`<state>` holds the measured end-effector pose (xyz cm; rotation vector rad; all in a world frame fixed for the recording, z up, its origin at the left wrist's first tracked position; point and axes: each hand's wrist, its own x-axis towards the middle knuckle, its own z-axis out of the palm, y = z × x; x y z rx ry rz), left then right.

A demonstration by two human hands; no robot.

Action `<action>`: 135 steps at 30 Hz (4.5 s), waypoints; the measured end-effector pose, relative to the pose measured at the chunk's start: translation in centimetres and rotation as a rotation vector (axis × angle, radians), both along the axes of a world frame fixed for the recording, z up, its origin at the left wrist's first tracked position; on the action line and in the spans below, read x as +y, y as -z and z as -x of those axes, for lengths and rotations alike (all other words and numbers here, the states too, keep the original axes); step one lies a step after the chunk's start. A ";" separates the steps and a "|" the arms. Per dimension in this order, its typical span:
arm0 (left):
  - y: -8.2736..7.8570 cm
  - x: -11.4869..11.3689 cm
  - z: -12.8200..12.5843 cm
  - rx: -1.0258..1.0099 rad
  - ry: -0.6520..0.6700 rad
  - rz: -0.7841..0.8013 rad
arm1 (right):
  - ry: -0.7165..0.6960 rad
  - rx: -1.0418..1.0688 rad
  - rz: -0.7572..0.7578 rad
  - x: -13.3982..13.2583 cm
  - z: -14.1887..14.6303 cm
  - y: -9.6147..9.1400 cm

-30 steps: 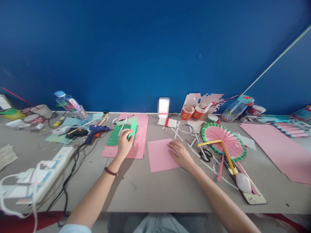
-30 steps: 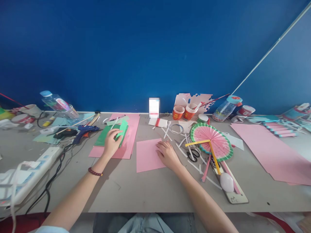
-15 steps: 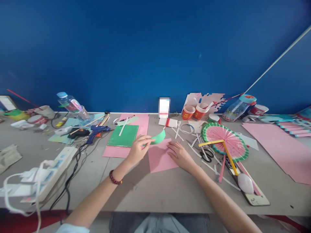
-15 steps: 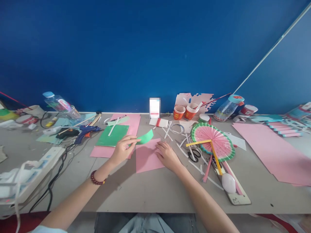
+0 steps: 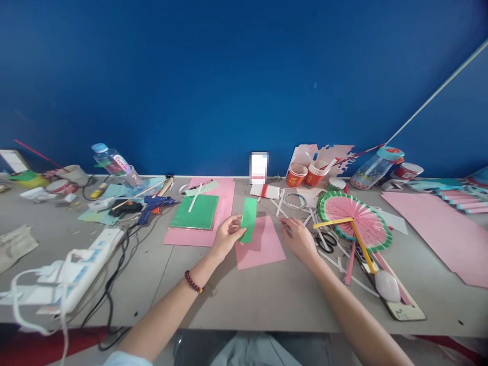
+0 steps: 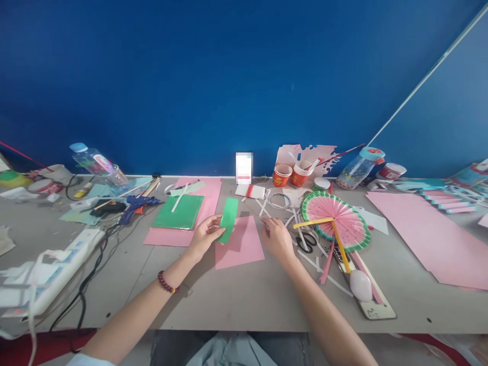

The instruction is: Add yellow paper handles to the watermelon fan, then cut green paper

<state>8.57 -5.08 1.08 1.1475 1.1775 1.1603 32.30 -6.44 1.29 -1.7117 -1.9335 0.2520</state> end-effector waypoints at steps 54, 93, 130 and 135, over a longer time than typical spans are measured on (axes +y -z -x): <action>-0.8 -1.6 -0.7 0.061 0.321 -0.079 | 0.198 -0.442 -0.058 -5.5 -11.9 1.7; -0.7 -1.8 -0.9 0.037 0.316 -0.041 | 0.128 -0.627 -0.096 -9.1 -10.9 -6.0; -1.4 -0.5 0.1 -0.165 0.139 -0.092 | -0.426 1.590 0.638 -3.4 3.9 -2.6; -1.6 -0.3 0.4 -0.170 0.049 -0.092 | -0.538 1.349 0.653 -3.5 3.5 -1.4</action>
